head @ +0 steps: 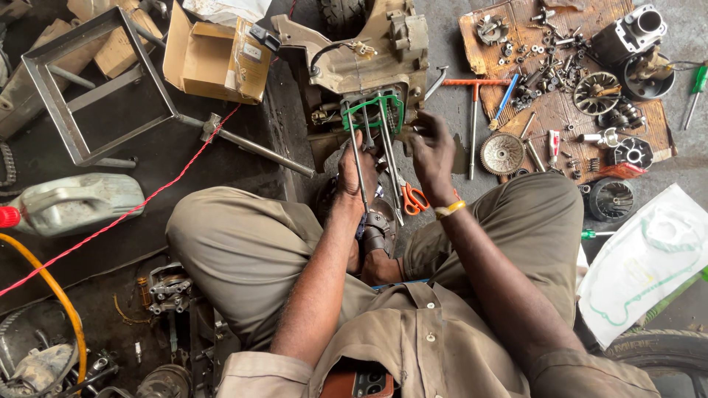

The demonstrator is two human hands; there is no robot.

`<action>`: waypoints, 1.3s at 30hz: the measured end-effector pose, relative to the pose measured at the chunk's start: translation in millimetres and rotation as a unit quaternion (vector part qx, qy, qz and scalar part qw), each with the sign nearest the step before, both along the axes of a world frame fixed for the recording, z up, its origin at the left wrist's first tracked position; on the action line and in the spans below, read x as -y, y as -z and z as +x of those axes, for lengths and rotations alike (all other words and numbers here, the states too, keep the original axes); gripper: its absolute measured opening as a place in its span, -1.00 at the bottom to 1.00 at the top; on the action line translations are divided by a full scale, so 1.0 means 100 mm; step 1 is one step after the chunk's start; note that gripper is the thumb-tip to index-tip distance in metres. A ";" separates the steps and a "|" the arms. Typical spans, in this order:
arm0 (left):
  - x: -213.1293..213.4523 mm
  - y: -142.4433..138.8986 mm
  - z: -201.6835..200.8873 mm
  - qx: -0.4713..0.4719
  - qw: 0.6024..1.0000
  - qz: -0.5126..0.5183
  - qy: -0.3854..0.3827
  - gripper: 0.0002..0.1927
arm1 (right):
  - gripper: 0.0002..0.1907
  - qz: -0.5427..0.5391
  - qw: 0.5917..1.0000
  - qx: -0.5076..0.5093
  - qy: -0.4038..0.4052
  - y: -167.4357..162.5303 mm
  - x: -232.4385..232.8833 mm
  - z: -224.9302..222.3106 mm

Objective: The person sits on the floor in a workshop and installs a green gasket onto a motorcycle engine block. They open a package containing the gasket, apply sealant from a tube, and carefully position the gasket onto the engine's cylinder head studs.

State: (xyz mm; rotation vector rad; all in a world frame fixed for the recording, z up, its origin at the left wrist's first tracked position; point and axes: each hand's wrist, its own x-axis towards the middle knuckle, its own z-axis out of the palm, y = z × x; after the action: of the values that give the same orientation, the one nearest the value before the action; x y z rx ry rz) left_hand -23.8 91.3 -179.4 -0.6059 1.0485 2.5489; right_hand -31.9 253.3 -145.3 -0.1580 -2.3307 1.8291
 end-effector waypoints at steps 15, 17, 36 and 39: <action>-0.13 0.16 -0.10 0.004 0.993 0.108 -0.043 -0.55 | -0.46 0.346 0.937 -0.019 -0.051 -0.55 0.35 0.00; -0.13 0.16 -0.10 -0.009 0.992 0.116 -0.049 -0.54 | -0.51 0.394 0.916 -0.023 -0.071 -0.52 0.34 -0.01; -0.22 0.00 -0.05 0.005 0.987 0.140 -0.074 -0.21 | -0.70 0.235 0.963 -0.127 -0.034 -0.34 0.46 -0.08; -0.21 -0.04 -0.01 -0.008 0.986 0.148 -0.072 -0.21 | -0.69 0.203 0.969 -0.136 0.023 -0.22 0.42 -0.11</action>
State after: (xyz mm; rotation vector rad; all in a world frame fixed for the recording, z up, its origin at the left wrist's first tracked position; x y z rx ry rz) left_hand -25.1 112.5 -175.9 -0.5979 0.6300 2.7653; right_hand -43.0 211.4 -123.5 0.0897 -2.4124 1.2234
